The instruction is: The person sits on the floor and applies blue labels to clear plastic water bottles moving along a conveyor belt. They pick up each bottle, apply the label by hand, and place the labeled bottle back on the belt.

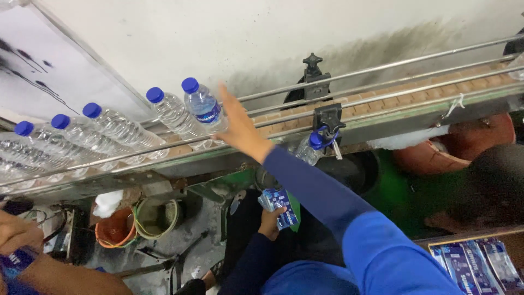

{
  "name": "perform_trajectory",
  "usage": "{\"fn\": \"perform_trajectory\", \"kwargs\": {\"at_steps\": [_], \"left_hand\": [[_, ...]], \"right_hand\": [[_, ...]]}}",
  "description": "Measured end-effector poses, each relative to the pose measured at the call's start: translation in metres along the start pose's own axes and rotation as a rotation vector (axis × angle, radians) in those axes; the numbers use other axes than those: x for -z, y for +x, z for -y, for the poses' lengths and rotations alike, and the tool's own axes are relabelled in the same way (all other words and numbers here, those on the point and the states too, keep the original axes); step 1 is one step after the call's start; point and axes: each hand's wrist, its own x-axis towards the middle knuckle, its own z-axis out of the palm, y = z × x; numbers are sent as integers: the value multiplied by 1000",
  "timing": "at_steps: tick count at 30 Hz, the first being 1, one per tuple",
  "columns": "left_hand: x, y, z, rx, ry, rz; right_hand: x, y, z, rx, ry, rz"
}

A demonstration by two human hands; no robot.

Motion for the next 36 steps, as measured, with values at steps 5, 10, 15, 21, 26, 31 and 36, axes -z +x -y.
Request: {"fn": "perform_trajectory", "kwargs": {"at_steps": [5, 10, 15, 21, 26, 31, 36], "left_hand": [[-8, -8, -19, -9, -106, 43], [-7, -12, -20, -13, -227, 100], [1, 6, -4, -18, -282, 0], [18, 13, 5, -97, -144, 227], [12, 7, -1, 170, -227, 240], [14, 10, -3, 179, -225, 271], [6, -11, -15, 172, -132, 248]], "right_hand": [[-19, -128, -64, 237, 4, -430], [-31, -222, -140, -557, 120, -50], [-22, -227, -186, -935, 421, -76], [-5, -168, -125, -584, 792, 102], [14, -84, -29, -142, 312, -87], [26, 8, 43, 128, 78, -73], [10, 71, 50, 177, -194, -10]]}}
